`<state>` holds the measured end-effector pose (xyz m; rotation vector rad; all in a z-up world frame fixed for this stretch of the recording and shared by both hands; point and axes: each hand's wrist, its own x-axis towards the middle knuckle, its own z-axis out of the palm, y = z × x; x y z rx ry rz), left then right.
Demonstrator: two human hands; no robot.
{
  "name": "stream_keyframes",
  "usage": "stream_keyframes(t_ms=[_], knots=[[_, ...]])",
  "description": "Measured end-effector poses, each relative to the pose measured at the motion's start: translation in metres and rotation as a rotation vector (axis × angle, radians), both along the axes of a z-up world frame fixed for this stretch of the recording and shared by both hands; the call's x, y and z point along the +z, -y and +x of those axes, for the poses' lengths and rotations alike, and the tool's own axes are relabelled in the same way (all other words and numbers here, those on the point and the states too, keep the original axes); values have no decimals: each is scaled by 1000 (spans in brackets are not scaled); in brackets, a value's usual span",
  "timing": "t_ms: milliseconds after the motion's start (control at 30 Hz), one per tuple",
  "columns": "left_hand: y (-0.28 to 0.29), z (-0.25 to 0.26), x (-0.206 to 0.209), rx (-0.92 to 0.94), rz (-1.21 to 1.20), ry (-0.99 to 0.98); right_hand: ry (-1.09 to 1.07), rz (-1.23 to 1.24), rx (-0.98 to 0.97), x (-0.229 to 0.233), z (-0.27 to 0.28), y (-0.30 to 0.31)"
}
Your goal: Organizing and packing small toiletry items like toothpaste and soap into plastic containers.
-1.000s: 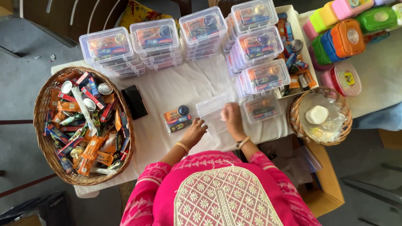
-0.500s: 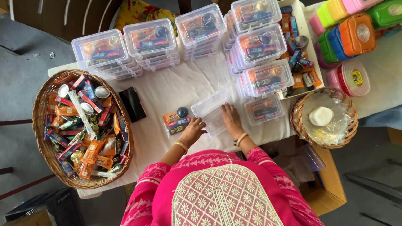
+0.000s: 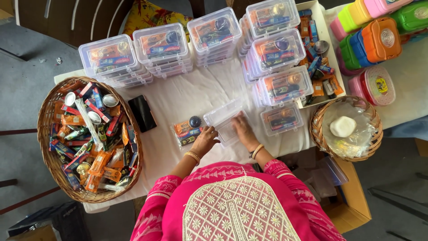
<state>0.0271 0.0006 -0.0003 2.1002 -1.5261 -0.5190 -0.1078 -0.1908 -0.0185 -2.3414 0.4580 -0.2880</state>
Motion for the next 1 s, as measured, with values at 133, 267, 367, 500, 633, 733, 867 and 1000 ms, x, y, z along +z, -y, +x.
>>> stream_keyframes(t_ms=[133, 267, 367, 500, 633, 733, 867, 1000], knots=[[4, 2, 0, 11, 7, -19, -35, 78, 199, 0, -4, -15], [2, 3, 2, 42, 22, -72, -205, 2, 156, 0, -14, 5], [2, 3, 1, 50, 13, -101, -169, -213, 11, 12, -13, 5], [5, 9, 4, 88, -9, -174, -17, -211, 67, -4, 2, -19], [6, 15, 11, 74, 40, -165, -109, 245, 125, 19, 27, -18], [5, 16, 20, 40, -60, -125, 78, 445, -104, 52, 48, 0], [10, 18, 30, 96, 127, -241, 248, 218, -222, 35, 74, 15], [13, 23, 22, 100, 189, -269, 235, -58, 144, -7, 98, -5]])
